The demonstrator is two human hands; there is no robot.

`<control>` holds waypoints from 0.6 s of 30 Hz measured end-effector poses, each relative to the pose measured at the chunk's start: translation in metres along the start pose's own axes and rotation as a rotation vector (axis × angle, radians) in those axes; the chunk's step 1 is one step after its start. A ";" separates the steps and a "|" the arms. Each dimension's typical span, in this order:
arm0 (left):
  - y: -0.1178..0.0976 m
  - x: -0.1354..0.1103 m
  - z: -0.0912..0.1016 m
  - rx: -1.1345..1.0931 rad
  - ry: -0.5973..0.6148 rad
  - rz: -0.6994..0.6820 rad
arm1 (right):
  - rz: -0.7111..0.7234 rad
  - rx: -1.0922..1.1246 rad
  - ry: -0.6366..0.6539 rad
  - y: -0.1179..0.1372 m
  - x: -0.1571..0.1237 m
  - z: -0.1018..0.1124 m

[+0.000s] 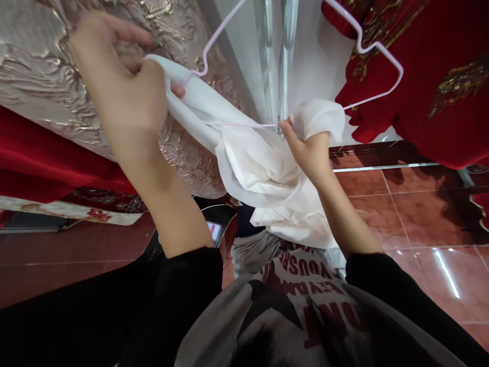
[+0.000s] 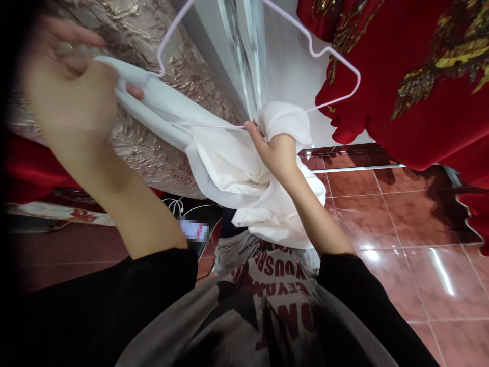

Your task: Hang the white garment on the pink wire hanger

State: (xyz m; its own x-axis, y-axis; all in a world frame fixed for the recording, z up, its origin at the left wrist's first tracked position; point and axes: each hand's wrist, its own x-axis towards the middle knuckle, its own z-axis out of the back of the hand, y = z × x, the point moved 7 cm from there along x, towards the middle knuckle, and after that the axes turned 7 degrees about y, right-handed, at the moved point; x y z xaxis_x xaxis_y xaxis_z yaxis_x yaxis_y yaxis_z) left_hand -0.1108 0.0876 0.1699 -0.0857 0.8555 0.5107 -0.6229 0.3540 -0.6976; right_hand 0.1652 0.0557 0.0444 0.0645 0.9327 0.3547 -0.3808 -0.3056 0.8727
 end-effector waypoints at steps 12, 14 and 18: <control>-0.002 0.030 -0.045 -0.015 0.144 -0.049 | 0.001 -0.094 -0.023 -0.013 0.005 0.003; -0.016 0.028 -0.048 0.012 0.180 -0.104 | -0.005 -0.084 -0.011 -0.012 0.004 0.002; -0.047 0.011 -0.044 0.022 0.126 -0.295 | -0.015 -0.047 0.018 -0.008 0.003 0.000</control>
State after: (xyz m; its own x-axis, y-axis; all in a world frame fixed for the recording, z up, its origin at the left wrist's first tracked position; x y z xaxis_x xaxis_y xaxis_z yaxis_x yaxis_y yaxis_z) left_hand -0.0488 0.0970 0.1864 0.1970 0.7574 0.6225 -0.6233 0.5869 -0.5168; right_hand 0.1688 0.0609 0.0381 0.0536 0.9407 0.3351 -0.4228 -0.2826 0.8610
